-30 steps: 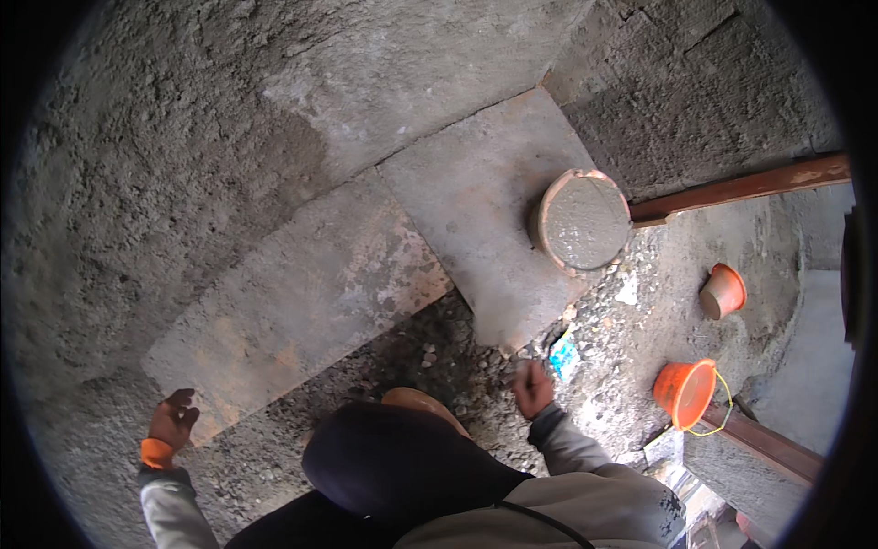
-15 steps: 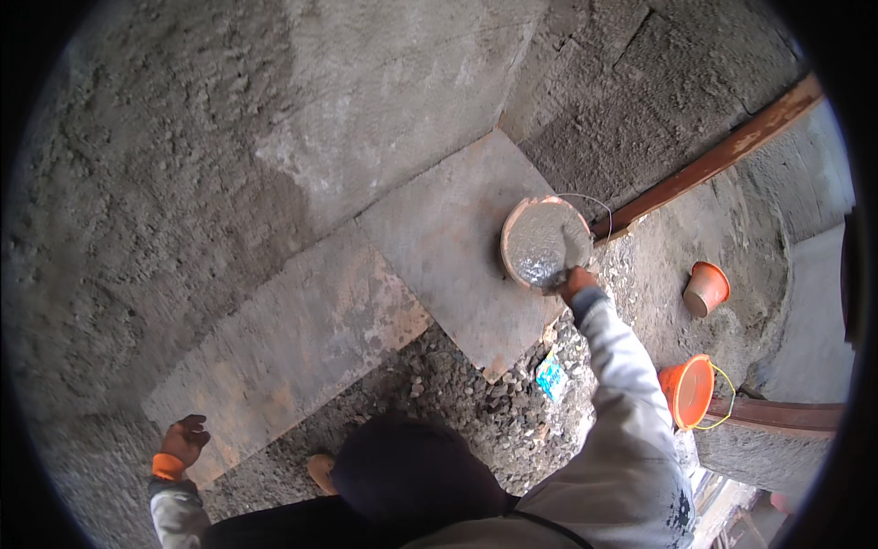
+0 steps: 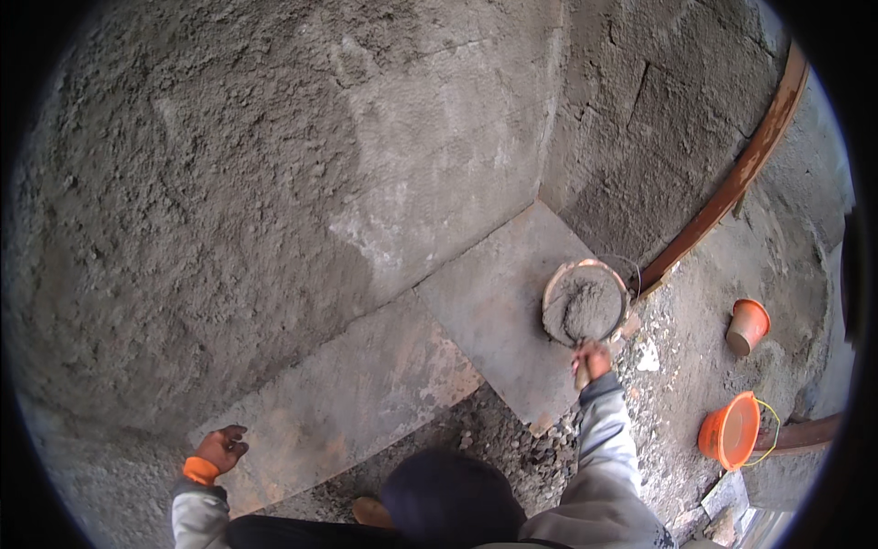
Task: The person applies wet plaster from a bucket onto a wall by hand and using a trowel, then uses a metal tool to scrape and level the surface.
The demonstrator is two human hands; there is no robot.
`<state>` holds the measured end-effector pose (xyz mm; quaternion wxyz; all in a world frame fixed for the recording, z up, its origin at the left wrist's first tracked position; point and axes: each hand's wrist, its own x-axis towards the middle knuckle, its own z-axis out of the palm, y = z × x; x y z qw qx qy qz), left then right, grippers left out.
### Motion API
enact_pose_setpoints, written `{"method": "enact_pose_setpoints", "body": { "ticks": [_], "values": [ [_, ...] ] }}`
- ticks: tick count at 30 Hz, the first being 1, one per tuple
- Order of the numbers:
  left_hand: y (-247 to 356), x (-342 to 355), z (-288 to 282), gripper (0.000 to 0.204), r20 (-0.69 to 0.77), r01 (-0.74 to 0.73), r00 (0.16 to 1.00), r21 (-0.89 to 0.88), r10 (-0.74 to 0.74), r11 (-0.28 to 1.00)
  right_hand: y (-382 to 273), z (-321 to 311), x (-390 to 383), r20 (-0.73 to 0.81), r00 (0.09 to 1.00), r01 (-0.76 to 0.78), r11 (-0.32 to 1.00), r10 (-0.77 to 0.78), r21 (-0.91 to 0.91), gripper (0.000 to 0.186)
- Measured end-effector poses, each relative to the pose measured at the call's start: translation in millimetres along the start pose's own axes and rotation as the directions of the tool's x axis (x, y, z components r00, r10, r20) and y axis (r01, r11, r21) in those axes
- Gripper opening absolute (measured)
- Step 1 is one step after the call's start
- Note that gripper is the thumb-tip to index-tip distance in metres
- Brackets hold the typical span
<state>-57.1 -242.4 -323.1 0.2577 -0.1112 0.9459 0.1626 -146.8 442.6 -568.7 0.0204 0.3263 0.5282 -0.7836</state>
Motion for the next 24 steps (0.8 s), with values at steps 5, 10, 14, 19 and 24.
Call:
{"method": "enact_pose_setpoints", "body": {
  "ticks": [5,10,14,19,24],
  "values": [
    [-45.8,3.2,34.4,0.039,0.046,0.023,0.999,-0.045,-0.021,0.999,0.4,22.2,-22.9,-0.013,0.996,0.082,0.918,-0.083,0.387,0.031],
    [-71.8,-15.3,44.4,0.038,0.106,0.049,0.994,-0.068,-0.041,0.996,-45.1,85.8,-99.5,-0.405,0.810,0.574,0.713,-0.424,0.402,0.035],
    [-59.5,-28.6,38.0,0.036,0.086,0.065,0.995,-0.091,-0.057,0.994,-64.9,131.3,-81.2,-0.738,0.464,0.808,0.576,-0.490,0.125,0.032],
    [-48.5,-11.2,40.9,0.033,0.078,0.057,0.996,-0.171,-0.044,0.984,-88.8,214.1,25.3,-0.761,0.328,0.342,0.821,-0.560,-0.457,0.042],
    [-24.8,-17.8,32.8,0.034,0.090,0.036,0.996,-0.234,-0.016,0.972,-14.8,189.8,48.8,0.675,0.443,0.896,0.268,-0.591,-0.353,0.059]
  ]
}}
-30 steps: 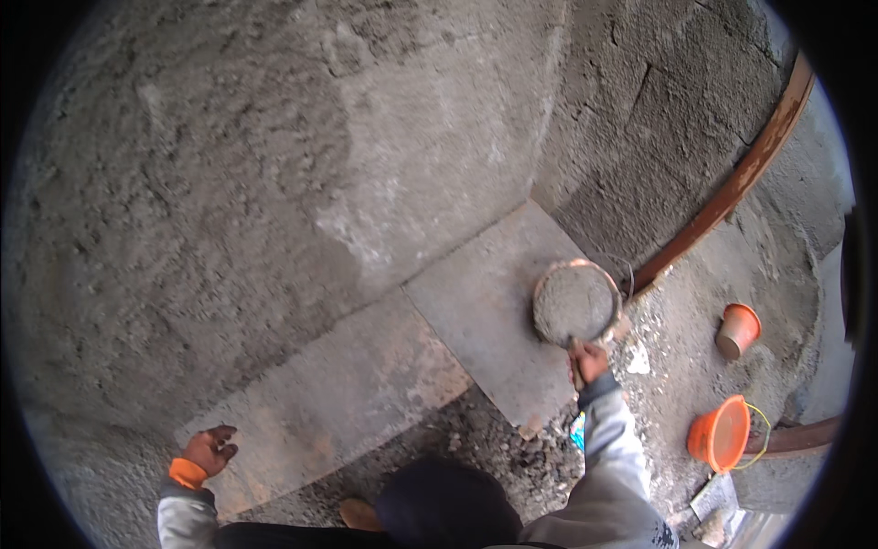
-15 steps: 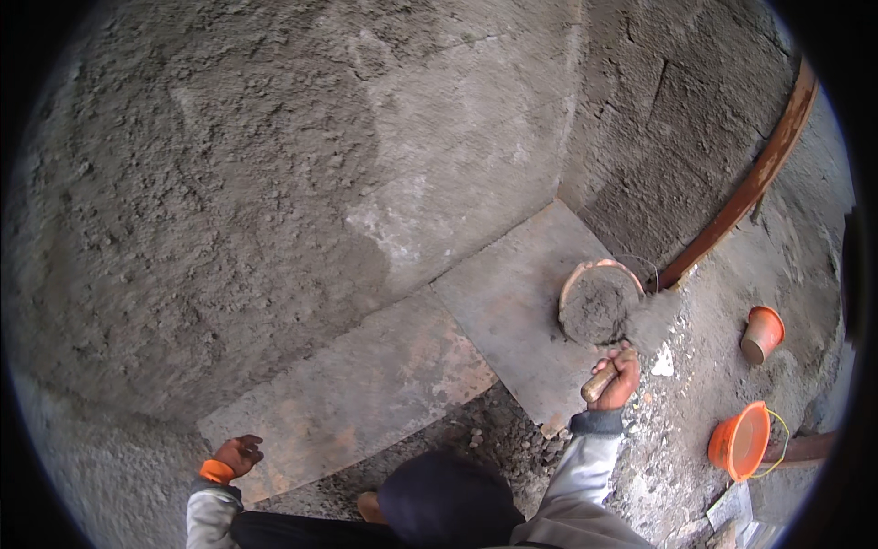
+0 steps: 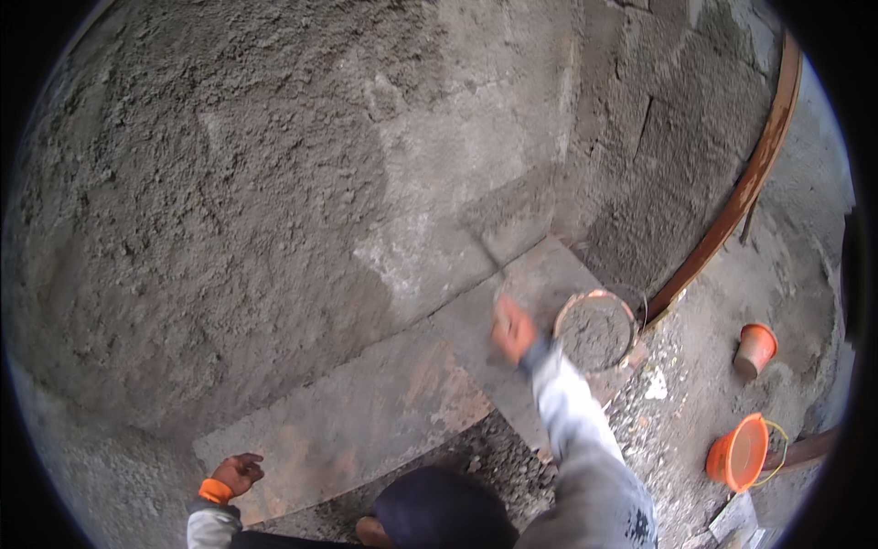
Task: The person applies wet plaster from a bucket onto a wall by hand and using a trowel, then uses a metal tool to scrape and level the surface.
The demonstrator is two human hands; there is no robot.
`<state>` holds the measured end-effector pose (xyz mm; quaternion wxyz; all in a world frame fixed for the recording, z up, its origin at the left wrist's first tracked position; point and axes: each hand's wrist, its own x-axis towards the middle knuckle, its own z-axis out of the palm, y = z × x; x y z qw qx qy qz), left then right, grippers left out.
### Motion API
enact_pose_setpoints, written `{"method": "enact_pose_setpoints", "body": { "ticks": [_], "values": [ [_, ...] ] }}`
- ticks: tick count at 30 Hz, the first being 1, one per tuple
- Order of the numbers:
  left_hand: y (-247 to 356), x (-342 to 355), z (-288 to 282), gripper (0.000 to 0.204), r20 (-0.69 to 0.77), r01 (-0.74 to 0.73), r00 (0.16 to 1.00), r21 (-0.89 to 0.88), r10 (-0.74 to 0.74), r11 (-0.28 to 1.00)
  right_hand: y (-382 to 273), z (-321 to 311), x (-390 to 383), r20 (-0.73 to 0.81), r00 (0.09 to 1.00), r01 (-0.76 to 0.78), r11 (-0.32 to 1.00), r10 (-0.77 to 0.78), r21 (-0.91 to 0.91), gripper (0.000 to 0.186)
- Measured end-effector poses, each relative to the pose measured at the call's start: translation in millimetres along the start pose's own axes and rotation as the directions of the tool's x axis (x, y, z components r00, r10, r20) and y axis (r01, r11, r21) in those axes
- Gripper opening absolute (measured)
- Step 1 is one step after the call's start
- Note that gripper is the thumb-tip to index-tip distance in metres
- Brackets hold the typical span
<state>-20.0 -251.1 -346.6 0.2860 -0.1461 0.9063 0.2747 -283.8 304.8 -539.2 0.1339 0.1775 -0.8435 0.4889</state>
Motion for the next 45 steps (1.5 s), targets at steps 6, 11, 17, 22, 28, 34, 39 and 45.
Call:
{"method": "enact_pose_setpoints", "body": {
  "ticks": [6,11,17,22,28,34,39,45],
  "values": [
    [-23.2,2.8,2.2,0.035,0.050,0.038,0.998,-0.065,-0.034,0.997,-58.9,-44.1,-145.9,0.005,0.908,-0.419,0.907,0.420,-0.049,0.046],
    [-31.7,15.0,-0.2,0.036,0.043,-0.017,0.999,-0.123,0.023,0.992,10.3,-100.1,-172.4,-0.401,0.654,-0.757,0.559,0.641,-0.339,0.021],
    [-7.6,41.2,-3.8,0.035,0.039,-0.089,0.995,-0.073,0.092,0.993,104.0,-94.9,-114.2,0.412,0.362,-0.731,-0.020,0.836,0.682,0.014],
    [-6.6,42.8,-2.2,0.034,0.066,-0.104,0.992,-0.004,0.104,0.995,71.3,-90.9,-164.4,0.295,0.611,-0.403,-0.032,0.735,0.915,0.024],
    [-48.4,32.4,1.7,0.031,0.047,-0.071,0.996,-0.016,0.072,0.997,26.5,-79.9,-171.6,0.090,0.672,-0.016,-0.107,0.735,0.994,0.038],
    [-47.3,26.1,1.8,0.028,0.038,-0.033,0.999,-0.005,0.034,0.999,-97.6,-112.8,-116.2,-0.322,0.678,0.311,0.139,0.661,0.940,0.048],
    [-42.3,3.0,-3.8,0.028,-0.007,0.026,1.000,-0.008,-0.026,1.000,-135.4,-117.1,-24.5,-0.728,0.195,0.344,0.649,0.658,0.678,0.045],
    [-50.4,28.4,0.9,0.028,-0.017,0.015,1.000,-0.115,-0.017,0.993,-34.4,-100.3,84.9,-0.685,0.593,-0.236,0.905,0.423,0.355,0.040]
  ]
}}
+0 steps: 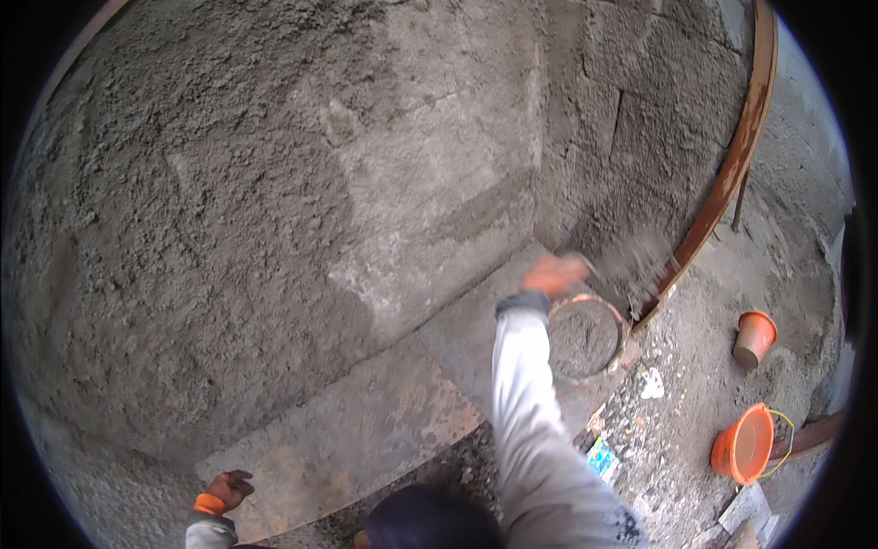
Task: The person applies wet plaster from a bucket onto a wall by hand and using a trowel, then uses a metal tool to scrape and level the surface.
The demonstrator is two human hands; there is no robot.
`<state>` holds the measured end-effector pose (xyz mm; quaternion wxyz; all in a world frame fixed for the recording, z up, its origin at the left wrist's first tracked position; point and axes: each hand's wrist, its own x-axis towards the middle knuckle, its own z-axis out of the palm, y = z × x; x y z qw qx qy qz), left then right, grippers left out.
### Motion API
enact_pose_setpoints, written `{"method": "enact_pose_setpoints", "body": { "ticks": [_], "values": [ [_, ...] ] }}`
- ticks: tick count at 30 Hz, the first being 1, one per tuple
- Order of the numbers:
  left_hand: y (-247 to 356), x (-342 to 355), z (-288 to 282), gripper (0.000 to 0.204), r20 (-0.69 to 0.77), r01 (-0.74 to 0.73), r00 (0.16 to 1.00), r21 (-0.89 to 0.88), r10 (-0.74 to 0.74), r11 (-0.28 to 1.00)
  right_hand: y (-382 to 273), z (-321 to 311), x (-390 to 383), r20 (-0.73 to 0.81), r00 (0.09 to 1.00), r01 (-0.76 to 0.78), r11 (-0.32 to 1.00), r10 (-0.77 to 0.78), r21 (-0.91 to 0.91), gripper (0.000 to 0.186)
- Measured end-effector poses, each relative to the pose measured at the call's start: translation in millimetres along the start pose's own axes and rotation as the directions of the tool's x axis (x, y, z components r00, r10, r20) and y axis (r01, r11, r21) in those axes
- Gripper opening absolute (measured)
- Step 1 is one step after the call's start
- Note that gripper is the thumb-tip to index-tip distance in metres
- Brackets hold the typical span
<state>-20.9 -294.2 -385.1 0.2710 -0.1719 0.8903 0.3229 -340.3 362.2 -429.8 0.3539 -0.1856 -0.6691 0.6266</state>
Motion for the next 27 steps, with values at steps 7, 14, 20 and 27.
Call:
{"method": "enact_pose_setpoints", "body": {
  "ticks": [7,14,20,27],
  "values": [
    [32.3,-27.1,-10.3,0.031,-0.057,0.033,0.998,0.088,-0.028,0.996,-3.1,-30.9,-210.7,0.958,0.286,-0.331,0.938,-0.001,0.100,0.066],
    [24.7,8.9,-1.2,0.031,-0.009,-0.113,0.993,0.030,0.114,0.993,36.2,-108.0,-258.4,0.855,0.394,-0.092,0.940,0.336,-0.328,0.055],
    [21.9,-10.8,-3.7,0.029,0.034,-0.101,0.995,0.096,0.098,0.990,20.0,-184.1,-151.8,0.485,0.797,0.098,0.716,0.359,-0.691,0.038],
    [35.1,-1.5,0.0,0.030,0.042,-0.147,0.989,0.107,0.144,0.983,119.9,-195.3,-50.1,0.218,0.851,0.129,0.213,0.478,-0.969,0.030]
  ]
}}
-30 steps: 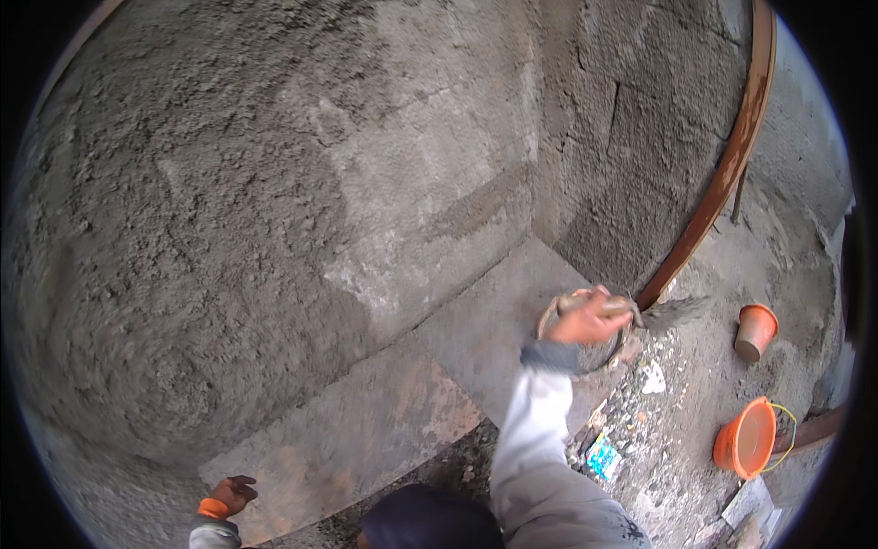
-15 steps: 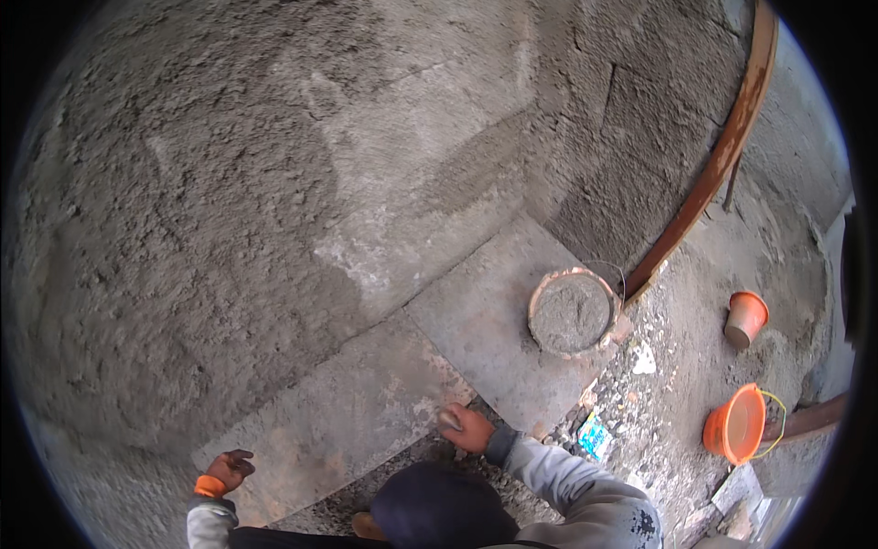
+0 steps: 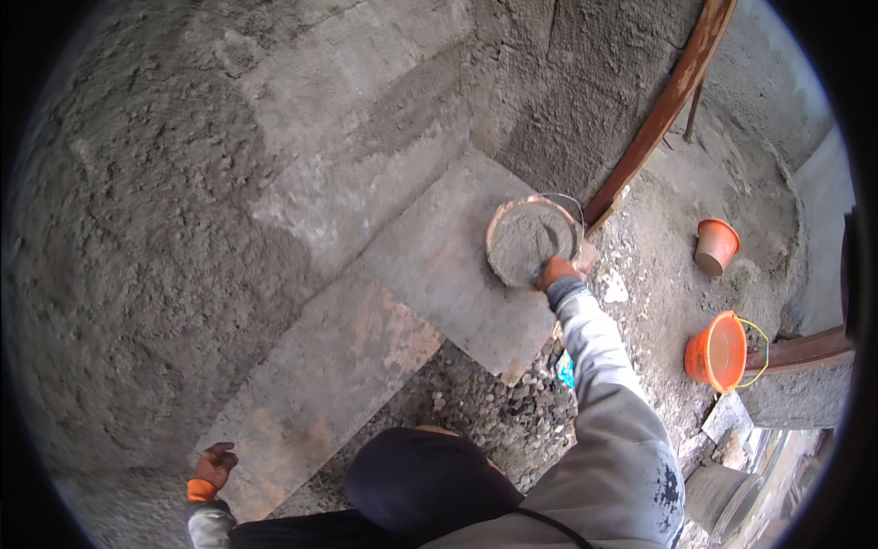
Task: The person applies wet plaster from a bucket onto a wall by hand and using a trowel, then uses a metal tool to scrape and level the surface.
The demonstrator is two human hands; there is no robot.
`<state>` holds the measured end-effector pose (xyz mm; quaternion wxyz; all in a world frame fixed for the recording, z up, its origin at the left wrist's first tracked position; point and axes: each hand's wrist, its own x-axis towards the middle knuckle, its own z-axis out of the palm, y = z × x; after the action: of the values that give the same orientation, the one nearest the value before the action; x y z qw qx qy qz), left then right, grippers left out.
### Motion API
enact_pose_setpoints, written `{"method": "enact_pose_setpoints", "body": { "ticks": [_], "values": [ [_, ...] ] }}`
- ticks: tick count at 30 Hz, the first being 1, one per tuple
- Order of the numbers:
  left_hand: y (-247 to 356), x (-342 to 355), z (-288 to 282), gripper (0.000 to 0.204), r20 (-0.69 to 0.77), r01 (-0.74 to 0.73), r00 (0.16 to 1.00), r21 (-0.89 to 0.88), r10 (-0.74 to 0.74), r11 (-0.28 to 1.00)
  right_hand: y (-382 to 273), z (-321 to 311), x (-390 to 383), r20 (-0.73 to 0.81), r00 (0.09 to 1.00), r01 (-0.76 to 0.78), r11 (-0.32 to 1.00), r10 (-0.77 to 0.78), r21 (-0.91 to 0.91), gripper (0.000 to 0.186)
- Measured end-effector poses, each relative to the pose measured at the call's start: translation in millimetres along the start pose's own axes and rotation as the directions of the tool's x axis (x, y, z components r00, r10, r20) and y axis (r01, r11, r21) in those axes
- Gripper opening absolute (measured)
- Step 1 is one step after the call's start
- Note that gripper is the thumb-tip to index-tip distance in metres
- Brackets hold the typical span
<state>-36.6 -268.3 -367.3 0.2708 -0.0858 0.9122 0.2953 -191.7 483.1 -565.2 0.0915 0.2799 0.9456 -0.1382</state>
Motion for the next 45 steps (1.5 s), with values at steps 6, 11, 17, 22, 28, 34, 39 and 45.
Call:
{"method": "enact_pose_setpoints", "body": {
  "ticks": [6,11,17,22,28,34,39,45],
  "values": [
    [15.9,-5.9,0.5,0.027,-0.075,-0.011,0.997,0.026,0.013,1.000,-7.9,-10.3,-20.6,0.428,0.898,-0.345,0.437,-0.105,0.831,0.015],
    [1.2,-10.8,-0.1,0.029,-0.017,0.034,0.999,-0.022,-0.034,0.999,-2.6,15.6,-64.8,0.266,0.953,-0.264,0.035,-0.148,0.964,0.032],
    [-2.1,-6.6,0.1,0.032,-0.006,0.110,0.994,0.005,-0.110,0.994,-3.9,-16.5,-70.8,0.285,0.952,-0.290,-0.031,-0.114,0.956,0.049],
    [-19.1,-20.9,-2.4,0.033,-0.019,0.126,0.992,0.010,-0.126,0.992,-44.1,-65.8,-91.2,-0.066,0.998,0.062,-0.457,0.009,0.887,0.045],
    [-23.6,-43.0,-3.3,0.035,-0.048,0.222,0.973,-0.076,-0.226,0.972,-143.8,-153.5,-86.8,-0.409,0.699,0.667,-0.328,0.586,0.669,0.032],
    [24.4,-14.0,1.7,0.036,-0.058,0.149,0.988,0.049,-0.146,0.988,-197.5,-127.3,68.8,-0.865,0.237,0.770,0.458,0.442,0.444,0.046],
    [9.4,-27.0,-8.8,0.033,-0.112,0.145,0.981,-0.114,-0.158,0.983,-197.7,-67.6,-60.9,-0.194,0.483,0.526,0.106,-0.854,0.844,0.059],
    [-25.4,-34.7,-4.9,0.031,-0.014,0.177,0.984,-0.114,-0.180,0.978,-65.2,-20.5,-105.4,-0.032,0.894,0.412,0.790,-0.448,0.455,0.048]
  ]
}}
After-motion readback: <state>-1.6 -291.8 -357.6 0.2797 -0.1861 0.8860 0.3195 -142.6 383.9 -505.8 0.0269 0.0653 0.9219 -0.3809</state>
